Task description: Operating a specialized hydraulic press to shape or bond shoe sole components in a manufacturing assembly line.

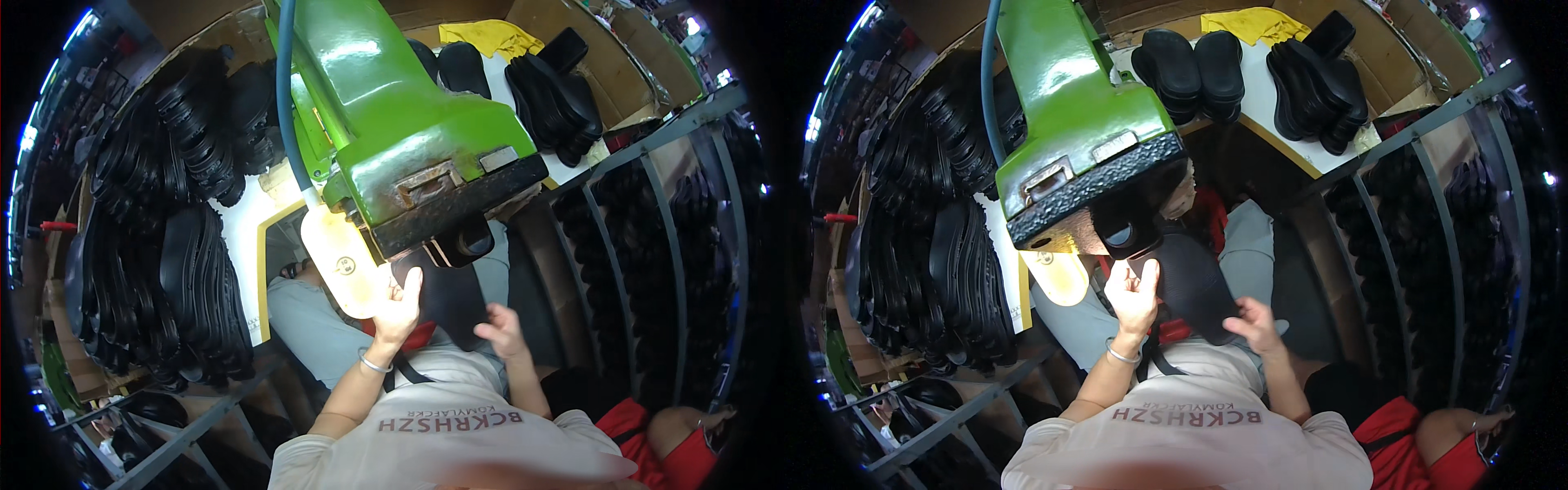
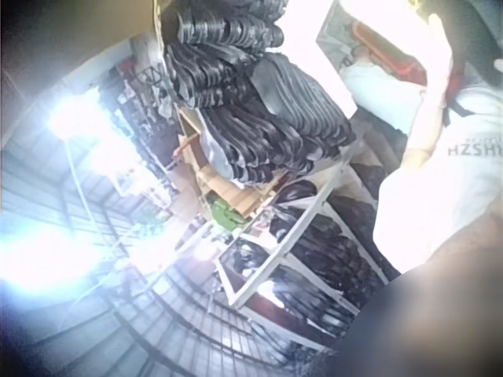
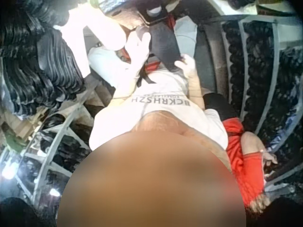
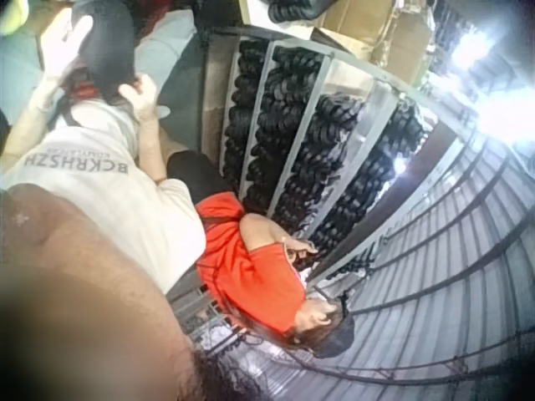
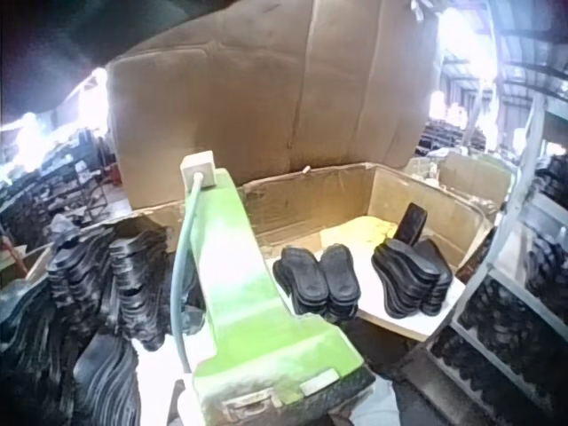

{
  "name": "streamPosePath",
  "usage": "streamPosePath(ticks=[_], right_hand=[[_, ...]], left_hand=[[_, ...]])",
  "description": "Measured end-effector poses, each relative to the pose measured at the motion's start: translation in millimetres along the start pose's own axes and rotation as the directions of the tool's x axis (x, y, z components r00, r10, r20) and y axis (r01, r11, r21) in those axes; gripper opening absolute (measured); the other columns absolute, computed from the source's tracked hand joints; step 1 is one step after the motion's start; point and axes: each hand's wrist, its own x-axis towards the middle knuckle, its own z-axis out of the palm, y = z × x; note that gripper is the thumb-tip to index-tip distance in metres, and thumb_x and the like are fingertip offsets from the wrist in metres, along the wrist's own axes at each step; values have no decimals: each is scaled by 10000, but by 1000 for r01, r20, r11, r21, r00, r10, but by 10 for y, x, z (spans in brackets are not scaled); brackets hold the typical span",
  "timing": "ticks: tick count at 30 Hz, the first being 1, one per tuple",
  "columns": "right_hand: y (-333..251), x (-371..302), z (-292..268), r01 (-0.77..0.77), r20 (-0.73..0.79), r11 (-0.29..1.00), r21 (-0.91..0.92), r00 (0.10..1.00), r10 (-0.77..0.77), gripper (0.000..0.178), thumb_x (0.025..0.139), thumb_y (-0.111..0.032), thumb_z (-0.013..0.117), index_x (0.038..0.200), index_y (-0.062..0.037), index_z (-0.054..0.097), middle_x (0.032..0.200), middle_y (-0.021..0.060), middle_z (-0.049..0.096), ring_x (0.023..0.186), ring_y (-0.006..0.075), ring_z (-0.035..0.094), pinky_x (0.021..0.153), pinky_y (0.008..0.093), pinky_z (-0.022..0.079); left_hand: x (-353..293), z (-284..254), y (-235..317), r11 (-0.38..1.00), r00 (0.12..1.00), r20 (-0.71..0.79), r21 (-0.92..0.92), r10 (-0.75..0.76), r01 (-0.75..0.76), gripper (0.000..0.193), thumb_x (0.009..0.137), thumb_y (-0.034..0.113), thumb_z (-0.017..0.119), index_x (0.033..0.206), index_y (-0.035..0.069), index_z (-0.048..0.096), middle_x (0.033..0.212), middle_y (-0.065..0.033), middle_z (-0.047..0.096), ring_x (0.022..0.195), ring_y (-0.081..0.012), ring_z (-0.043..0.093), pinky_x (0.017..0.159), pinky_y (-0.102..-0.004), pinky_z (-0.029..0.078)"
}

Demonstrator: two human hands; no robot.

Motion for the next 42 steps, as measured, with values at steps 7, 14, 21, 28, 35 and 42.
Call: streamPosePath(ticks=[7,14,21,28,35,42], right_hand=[[-962,435,30,308,-122,933,-185,935,-332,239,771,-61,652,967,-1,528,864,38,593,794,78,553,719,210,436],[-1290,1072,188,425,98,876,-226,905,-414,228,787,-93,678,945,-12,534,805,4,579,710,39,520,656,177,414],[-341,866,-72,161,100,984,-71,983,-154,304,845,-195,675,997,-6,491,927,71,594,811,124,580,667,283,517],[255,169,189,-51,24,949,310,999,46,355,871,-71,607,1195,-12,474,1043,161,608,876,264,644,698,416,589],[-349,-49,241,124,-196,956,267,978,-72,359,757,7,607,1072,95,460,912,217,608,610,267,638,402,347,541],[-573,245,34,134,-94,978,161,988,-120,290,799,0,620,1040,28,460,945,174,598,736,223,647,479,333,562]], left_hand=[[59,-181,95,999,999,28,9,-38,38,215,794,-23,674,980,-15,567,816,-2,581,699,-52,532,631,-179,434],[87,-494,135,976,979,131,-133,-155,172,285,748,-8,712,1002,1,582,918,-51,620,861,-135,578,809,-259,459],[-27,-246,26,815,978,-59,-565,-200,132,365,785,-23,646,1136,-50,549,1069,-100,605,902,-158,607,825,-279,492],[284,231,30,999,998,44,-10,-42,43,180,786,104,727,673,22,613,570,61,520,508,-44,415,463,-235,357],[238,144,58,989,999,35,-144,-26,31,176,807,116,703,730,-23,629,609,43,542,543,-45,419,499,-223,356],[102,-64,-241,962,988,-11,-230,-151,145,816,747,34,729,1412,-11,259,1395,-142,394,1306,-232,355,1073,-353,283]])
